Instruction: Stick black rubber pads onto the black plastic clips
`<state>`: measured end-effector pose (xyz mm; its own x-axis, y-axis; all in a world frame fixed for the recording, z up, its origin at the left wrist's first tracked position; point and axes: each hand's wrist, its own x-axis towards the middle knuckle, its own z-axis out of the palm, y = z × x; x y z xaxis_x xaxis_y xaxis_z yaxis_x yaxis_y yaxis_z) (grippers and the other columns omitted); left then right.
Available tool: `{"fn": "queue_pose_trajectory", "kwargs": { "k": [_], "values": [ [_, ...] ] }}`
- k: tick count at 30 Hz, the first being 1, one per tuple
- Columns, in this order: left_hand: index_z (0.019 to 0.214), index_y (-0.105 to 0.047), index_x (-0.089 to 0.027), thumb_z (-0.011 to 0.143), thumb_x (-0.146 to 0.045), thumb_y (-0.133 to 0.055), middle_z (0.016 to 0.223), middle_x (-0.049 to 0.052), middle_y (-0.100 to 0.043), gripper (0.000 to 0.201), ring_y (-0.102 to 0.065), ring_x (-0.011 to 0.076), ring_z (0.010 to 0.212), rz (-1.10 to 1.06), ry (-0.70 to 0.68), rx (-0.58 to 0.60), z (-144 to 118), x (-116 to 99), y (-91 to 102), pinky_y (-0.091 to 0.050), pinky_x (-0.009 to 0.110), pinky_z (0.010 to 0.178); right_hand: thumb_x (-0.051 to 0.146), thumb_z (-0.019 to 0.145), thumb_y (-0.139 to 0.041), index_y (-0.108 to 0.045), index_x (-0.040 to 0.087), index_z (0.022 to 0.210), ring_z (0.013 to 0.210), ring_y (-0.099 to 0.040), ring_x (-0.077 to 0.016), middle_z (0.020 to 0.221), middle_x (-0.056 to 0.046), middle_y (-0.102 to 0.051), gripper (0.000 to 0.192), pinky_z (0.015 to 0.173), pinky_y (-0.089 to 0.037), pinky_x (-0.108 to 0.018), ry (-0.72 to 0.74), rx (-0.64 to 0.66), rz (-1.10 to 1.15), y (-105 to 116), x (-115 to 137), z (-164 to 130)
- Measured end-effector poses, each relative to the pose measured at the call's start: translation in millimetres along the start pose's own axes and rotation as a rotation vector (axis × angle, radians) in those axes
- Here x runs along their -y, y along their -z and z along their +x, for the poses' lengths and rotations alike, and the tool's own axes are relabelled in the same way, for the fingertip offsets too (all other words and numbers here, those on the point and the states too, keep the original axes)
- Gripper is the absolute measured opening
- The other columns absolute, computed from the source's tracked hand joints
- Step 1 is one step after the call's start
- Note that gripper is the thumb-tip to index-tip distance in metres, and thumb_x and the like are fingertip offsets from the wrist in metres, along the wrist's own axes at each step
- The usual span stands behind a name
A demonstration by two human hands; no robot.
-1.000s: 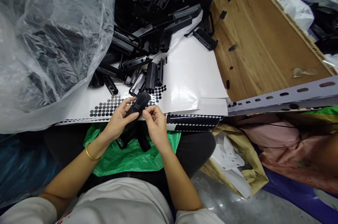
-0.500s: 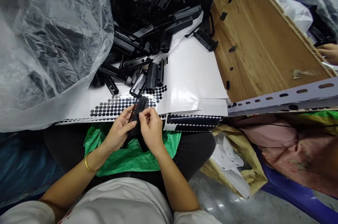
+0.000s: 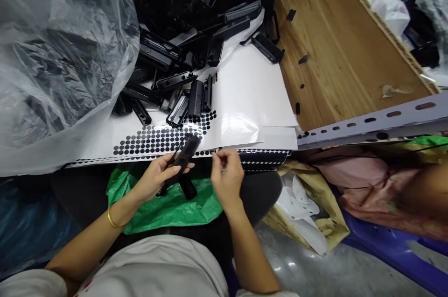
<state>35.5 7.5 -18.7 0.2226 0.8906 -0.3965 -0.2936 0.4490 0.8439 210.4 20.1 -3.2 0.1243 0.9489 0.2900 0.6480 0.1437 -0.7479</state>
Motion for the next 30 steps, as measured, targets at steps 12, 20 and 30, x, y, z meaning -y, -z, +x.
{"fn": "queue_pose_trajectory", "kwargs": {
  "k": [12,20,30],
  "values": [
    [0.080,-0.067,-0.015,0.062,-0.032,-0.076,0.070,-0.002,-0.056,0.026,-0.047,0.0094,0.066,-0.158,0.184,0.341,42,15,-59.3,-0.036,0.022,0.065,0.033,0.084,-0.058,-0.052,0.022,0.104,0.093,-0.055,-0.0248,0.100,-0.010,-0.059,0.024,0.079,-0.042,-0.041,0.396,0.031,-0.482,51,-94,-12],
    [0.085,-0.066,-0.013,0.065,-0.026,-0.070,0.070,0.000,-0.060,0.024,-0.051,0.0092,0.061,-0.423,0.317,0.355,52,4,-66.7,-0.040,0.023,0.061,0.023,0.087,-0.050,-0.059,0.027,0.085,0.078,-0.061,-0.0202,0.077,-0.003,-0.064,0.010,0.077,-0.041,-0.039,0.455,-0.023,-0.512,59,-79,-12],
    [0.075,-0.064,-0.013,0.069,-0.046,-0.072,0.064,-0.001,-0.061,0.034,-0.053,0.0087,0.058,-0.287,0.269,0.264,40,17,-53.0,-0.043,0.022,0.060,0.021,0.080,-0.061,-0.056,0.024,0.080,0.068,-0.060,-0.0163,0.073,-0.001,-0.064,0.006,0.068,-0.045,-0.033,0.189,0.187,0.123,64,-23,-30]
  ]
}}
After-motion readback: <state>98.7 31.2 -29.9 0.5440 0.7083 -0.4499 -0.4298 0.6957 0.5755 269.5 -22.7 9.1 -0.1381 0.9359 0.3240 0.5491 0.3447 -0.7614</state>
